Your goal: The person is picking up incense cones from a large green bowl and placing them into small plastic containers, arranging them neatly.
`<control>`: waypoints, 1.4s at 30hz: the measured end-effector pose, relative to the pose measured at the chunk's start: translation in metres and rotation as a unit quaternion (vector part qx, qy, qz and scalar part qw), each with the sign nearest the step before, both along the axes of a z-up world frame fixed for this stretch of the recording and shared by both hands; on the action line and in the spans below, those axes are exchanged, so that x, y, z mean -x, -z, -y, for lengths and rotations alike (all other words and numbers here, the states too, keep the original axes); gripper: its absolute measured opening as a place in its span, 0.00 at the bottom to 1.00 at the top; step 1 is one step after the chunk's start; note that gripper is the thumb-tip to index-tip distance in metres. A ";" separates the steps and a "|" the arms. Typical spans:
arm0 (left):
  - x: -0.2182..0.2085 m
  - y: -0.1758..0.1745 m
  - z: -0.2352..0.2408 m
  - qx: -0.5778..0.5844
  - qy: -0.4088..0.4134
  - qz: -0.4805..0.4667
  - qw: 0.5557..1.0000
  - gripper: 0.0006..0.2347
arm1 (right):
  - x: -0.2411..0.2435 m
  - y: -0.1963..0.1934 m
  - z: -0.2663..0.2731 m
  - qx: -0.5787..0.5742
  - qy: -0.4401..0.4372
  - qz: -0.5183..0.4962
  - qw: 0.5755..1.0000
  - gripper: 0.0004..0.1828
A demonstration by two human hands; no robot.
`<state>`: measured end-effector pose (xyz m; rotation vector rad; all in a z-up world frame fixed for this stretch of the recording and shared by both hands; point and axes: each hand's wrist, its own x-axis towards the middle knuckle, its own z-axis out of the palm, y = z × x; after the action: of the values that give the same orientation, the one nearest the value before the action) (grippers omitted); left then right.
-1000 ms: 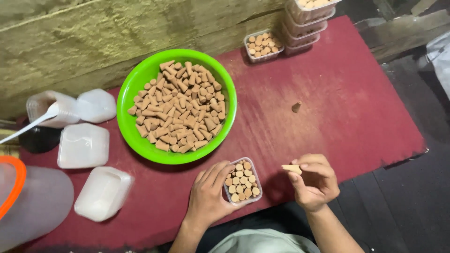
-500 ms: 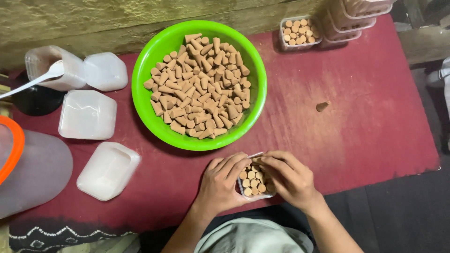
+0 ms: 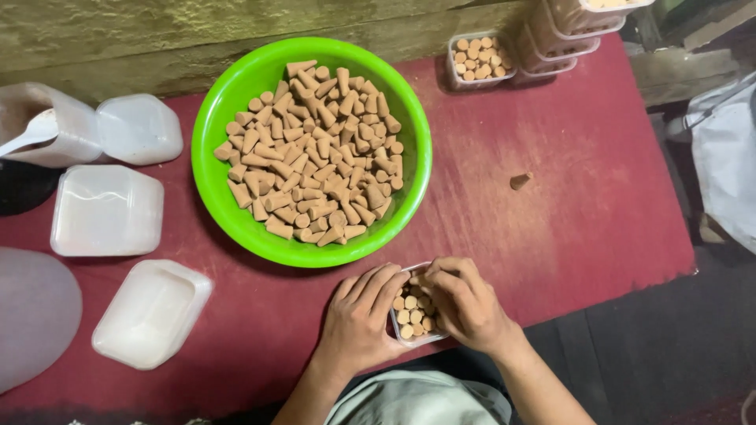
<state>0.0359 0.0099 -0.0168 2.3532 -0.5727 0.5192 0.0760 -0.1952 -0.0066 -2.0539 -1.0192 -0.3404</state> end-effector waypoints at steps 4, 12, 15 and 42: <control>0.001 0.003 0.001 -0.010 0.007 -0.003 1.000 0.30 | 0.002 0.002 -0.002 -0.014 -0.011 -0.004 1.000 0.09; 0.001 0.002 0.003 -0.013 -0.017 -0.001 1.000 0.30 | 0.003 0.004 -0.006 -0.043 -0.011 -0.029 0.999 0.10; 0.001 0.003 0.002 -0.021 -0.011 -0.005 1.000 0.29 | 0.006 0.000 -0.008 -0.026 -0.001 -0.015 1.000 0.10; 0.027 -0.020 -0.038 0.043 -0.100 -0.018 0.994 0.11 | 0.018 0.008 0.037 -0.096 0.132 -0.033 0.986 0.10</control>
<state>0.0085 0.0474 0.0036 2.3455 -0.2945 0.5772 0.0583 -0.2319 -0.0144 -2.0117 -0.6476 -0.4841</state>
